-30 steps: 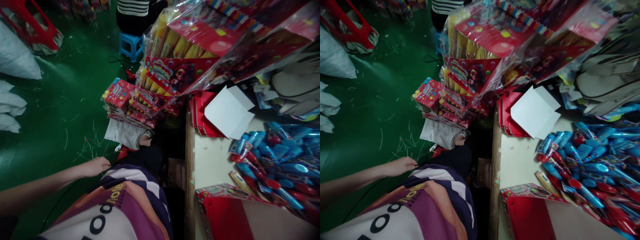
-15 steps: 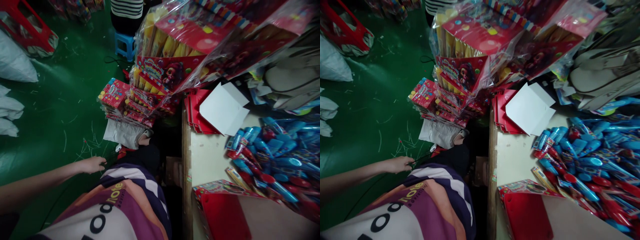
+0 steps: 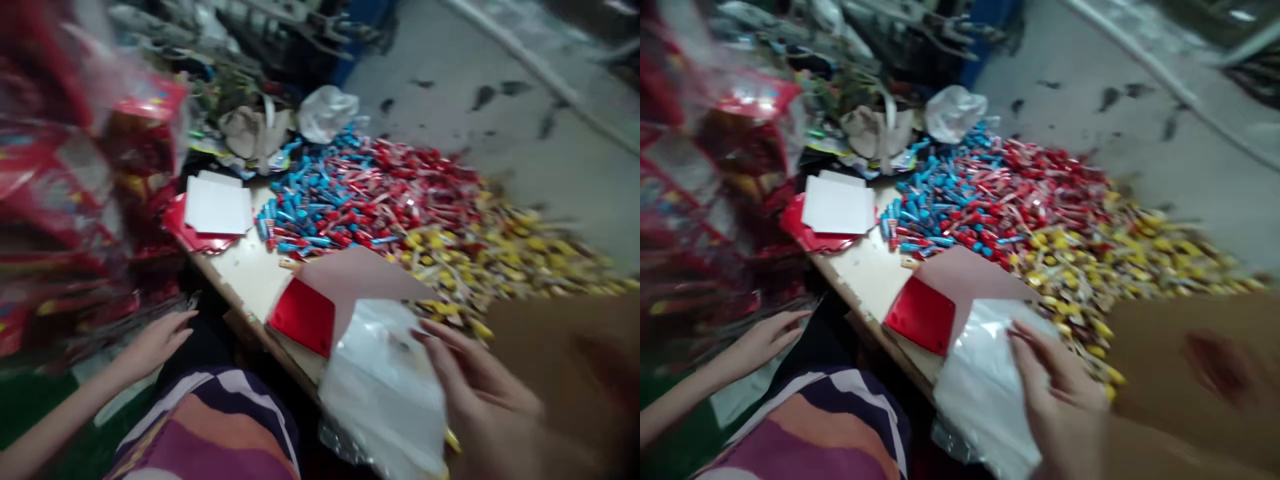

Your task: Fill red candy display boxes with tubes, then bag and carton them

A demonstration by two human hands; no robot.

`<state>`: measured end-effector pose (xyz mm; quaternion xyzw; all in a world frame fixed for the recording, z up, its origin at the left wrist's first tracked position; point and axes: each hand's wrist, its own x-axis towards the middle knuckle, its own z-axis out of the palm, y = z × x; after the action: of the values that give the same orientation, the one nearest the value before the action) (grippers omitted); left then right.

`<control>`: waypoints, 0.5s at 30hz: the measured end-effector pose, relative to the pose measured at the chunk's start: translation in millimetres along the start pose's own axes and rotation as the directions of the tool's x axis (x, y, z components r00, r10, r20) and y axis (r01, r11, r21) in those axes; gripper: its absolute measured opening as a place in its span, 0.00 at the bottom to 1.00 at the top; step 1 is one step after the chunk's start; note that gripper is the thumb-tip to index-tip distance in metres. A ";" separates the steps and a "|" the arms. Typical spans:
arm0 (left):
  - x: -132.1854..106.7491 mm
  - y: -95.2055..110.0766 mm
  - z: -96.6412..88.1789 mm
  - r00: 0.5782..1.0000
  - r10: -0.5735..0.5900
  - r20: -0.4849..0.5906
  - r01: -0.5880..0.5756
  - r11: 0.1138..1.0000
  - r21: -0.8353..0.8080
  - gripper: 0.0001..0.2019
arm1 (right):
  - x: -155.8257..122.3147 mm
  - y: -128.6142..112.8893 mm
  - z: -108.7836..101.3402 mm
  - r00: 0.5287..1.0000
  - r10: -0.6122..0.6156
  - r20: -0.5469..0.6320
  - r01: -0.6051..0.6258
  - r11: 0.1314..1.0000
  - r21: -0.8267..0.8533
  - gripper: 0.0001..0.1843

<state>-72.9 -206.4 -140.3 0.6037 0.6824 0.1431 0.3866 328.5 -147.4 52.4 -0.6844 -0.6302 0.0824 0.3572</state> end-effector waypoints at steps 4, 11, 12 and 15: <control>80.1 103.2 9.8 0.973 0.221 0.070 -0.210 0.968 -0.139 0.29 | -41.7 47.7 24.8 0.955 0.292 0.056 -0.297 0.943 0.153 0.17; 152.6 153.2 80.1 0.958 0.259 0.123 -0.257 0.966 -0.030 0.36 | -97.6 98.3 99.7 0.851 0.500 0.158 -0.524 0.816 0.243 0.24; 157.2 151.2 86.1 0.958 0.250 0.140 -0.249 0.968 -0.025 0.34 | -96.4 103.3 110.9 0.855 0.486 0.183 -0.518 0.818 0.248 0.25; 163.6 146.8 94.4 0.969 0.182 0.167 -0.179 0.983 -0.034 0.32 | -90.0 117.0 139.7 0.874 0.467 0.132 -0.484 0.857 0.176 0.20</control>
<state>102.5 -45.3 -163.5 0.6698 0.5878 0.1320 0.4341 326.6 -170.7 -149.5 -0.7746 -0.4443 0.2607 0.3669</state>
